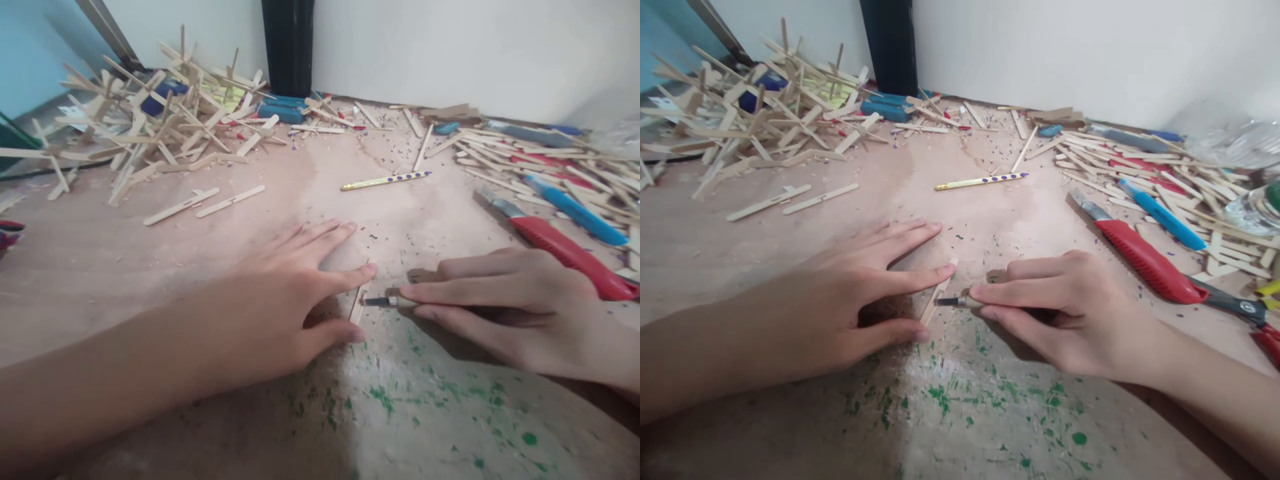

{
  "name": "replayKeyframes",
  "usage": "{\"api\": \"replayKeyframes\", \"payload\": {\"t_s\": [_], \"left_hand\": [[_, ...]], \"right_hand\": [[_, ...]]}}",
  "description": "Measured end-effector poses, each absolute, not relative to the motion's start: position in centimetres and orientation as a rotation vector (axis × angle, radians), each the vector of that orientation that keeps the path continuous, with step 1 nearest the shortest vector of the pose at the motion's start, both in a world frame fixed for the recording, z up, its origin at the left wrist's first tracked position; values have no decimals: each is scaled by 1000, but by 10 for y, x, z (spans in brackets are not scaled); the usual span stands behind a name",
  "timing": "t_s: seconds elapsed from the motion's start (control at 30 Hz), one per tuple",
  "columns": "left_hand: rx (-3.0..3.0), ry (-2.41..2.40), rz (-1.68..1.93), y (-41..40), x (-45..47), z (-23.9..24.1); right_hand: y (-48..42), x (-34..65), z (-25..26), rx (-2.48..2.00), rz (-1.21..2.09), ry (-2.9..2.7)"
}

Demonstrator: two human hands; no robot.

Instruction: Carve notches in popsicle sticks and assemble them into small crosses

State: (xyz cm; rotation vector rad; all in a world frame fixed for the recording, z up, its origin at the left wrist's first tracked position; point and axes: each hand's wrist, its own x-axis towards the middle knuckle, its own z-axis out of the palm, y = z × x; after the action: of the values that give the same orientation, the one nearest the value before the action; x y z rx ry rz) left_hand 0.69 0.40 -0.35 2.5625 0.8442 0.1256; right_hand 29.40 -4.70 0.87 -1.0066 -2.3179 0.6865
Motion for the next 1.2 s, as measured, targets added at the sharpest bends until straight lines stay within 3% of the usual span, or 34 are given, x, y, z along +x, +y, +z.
{"api": "replayKeyframes", "payload": {"t_s": [0.87,1.2], "left_hand": [[2599,818,125,5,9,-2],[2585,848,220,8,9,1]], "right_hand": [[-47,297,-2,-886,552,-2446],[-45,293,6,-972,681,-2330]]}}
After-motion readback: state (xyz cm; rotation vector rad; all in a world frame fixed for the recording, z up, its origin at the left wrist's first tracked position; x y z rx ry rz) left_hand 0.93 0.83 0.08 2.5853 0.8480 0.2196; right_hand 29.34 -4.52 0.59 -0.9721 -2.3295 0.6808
